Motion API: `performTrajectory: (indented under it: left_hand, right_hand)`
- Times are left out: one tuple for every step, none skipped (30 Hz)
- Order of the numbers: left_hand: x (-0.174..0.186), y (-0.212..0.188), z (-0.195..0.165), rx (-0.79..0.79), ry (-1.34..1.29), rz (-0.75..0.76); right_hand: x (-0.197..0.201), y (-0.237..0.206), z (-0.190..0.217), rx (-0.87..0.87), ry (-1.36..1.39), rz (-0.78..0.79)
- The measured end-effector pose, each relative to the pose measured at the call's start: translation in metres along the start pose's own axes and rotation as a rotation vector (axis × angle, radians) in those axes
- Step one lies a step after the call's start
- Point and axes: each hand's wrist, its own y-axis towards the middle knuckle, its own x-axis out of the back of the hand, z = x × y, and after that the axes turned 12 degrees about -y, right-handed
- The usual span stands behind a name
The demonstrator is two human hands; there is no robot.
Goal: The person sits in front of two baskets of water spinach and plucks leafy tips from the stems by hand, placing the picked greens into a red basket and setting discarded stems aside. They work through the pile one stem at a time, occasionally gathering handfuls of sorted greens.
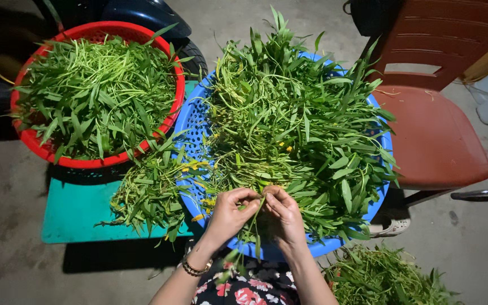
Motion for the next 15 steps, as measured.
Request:
performTrajectory:
  left_hand:
    - [0.001,0.000,-0.005,-0.029,0.028,-0.033]
    - [0.003,0.000,-0.010,-0.058,0.056,-0.067]
    - [0.007,0.000,-0.015,-0.088,0.083,-0.102]
    - [0.015,-0.001,-0.021,-0.119,0.073,-0.148]
    - [0.028,-0.002,-0.027,-0.149,0.062,-0.193]
    - [0.043,-0.005,-0.033,-0.188,0.166,-0.268]
    - [0.061,-0.010,-0.039,-0.225,0.269,-0.342]
    - [0.077,-0.015,-0.044,-0.205,0.358,-0.410]
    - [0.091,-0.017,-0.048,-0.186,0.448,-0.479]
    - [0.102,-0.016,-0.050,-0.246,0.704,-0.475]
    - [0.111,-0.015,-0.053,-0.304,0.961,-0.467]
    - [0.116,-0.016,-0.055,-0.358,1.218,-0.452]
    - [0.117,-0.016,-0.056,-0.391,1.283,-0.476]
    - [0.113,-0.017,-0.057,-0.427,1.347,-0.500]
    - [0.107,-0.016,-0.058,-0.467,1.410,-0.522]
  right_hand:
    - [-0.002,-0.002,0.000,-0.033,0.067,-0.022]
    - [-0.004,-0.003,0.002,-0.065,0.133,-0.043]
    - [-0.003,-0.001,0.005,-0.038,0.168,-0.061]
    - [-0.001,0.002,0.009,-0.011,0.203,-0.078]
    - [0.003,0.004,0.013,0.016,0.238,-0.097]
    - [0.008,0.006,0.015,-0.017,0.236,-0.110]
    - [0.014,0.006,0.017,-0.052,0.233,-0.125]
    - [0.019,0.007,0.017,-0.088,0.231,-0.141]
    - [0.022,0.009,0.014,-0.078,0.275,-0.122]
    - [0.024,0.011,0.012,-0.067,0.319,-0.099]
    - [0.024,0.014,0.008,-0.058,0.363,-0.072]
    - [0.024,0.015,0.005,-0.061,0.371,-0.073]
    - [0.022,0.017,0.001,-0.065,0.379,-0.070]
    - [0.019,0.019,-0.001,-0.067,0.388,-0.067]
    - [0.015,0.020,-0.003,-0.066,0.377,-0.077]
